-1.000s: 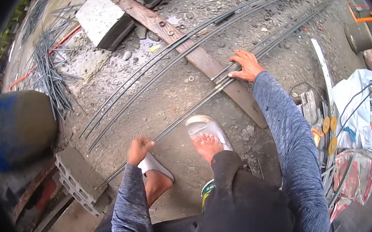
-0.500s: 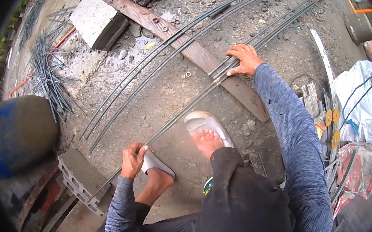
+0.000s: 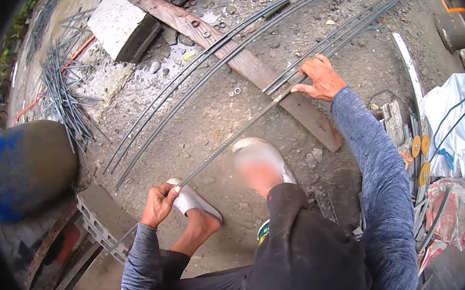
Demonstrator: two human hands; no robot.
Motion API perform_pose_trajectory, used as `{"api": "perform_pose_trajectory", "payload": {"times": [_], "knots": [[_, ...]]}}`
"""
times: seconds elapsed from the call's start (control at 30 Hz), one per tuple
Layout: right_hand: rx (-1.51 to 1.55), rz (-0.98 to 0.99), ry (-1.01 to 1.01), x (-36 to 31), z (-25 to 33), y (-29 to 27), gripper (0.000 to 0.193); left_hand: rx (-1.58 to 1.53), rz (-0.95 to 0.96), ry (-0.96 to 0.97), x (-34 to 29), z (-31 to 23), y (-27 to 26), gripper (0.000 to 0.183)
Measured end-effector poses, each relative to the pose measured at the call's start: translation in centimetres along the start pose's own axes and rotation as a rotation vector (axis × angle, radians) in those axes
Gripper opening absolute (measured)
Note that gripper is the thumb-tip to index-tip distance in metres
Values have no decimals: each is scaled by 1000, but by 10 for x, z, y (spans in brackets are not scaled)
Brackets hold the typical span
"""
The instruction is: The person cuts steel rebars with an angle grinder, snaps and separates the cut rebar pieces by hand, and then cuts a metal pipe using the angle grinder.
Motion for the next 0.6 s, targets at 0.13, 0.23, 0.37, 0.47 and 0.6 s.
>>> {"api": "perform_pose_trajectory", "payload": {"times": [0.13, 0.23, 0.37, 0.47, 0.6], "knots": [[-28, 8, -63, -3, 2, -14, 65, -6, 120, 1, 4, -2, -8, 45], [-63, 118, -37, 6, 3, -16, 67, -46, 244, -103, 7, 4, -8, 46], [-87, 235, 2, 10, 0, -14, 70, -248, 338, -281, 7, -3, -7, 47], [-63, 151, -21, 11, 1, -14, 72, -306, 384, -329, 7, -2, -10, 46], [-35, 125, -32, 10, 5, -20, 72, -70, 288, -172, -2, -4, -18, 40]]}}
Point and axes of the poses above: each hand's wrist, its own x-axis towards the middle knuckle, its own y-axis out of the palm, z = x × y, the point moved 4 cm from there along x, towards the middle knuckle
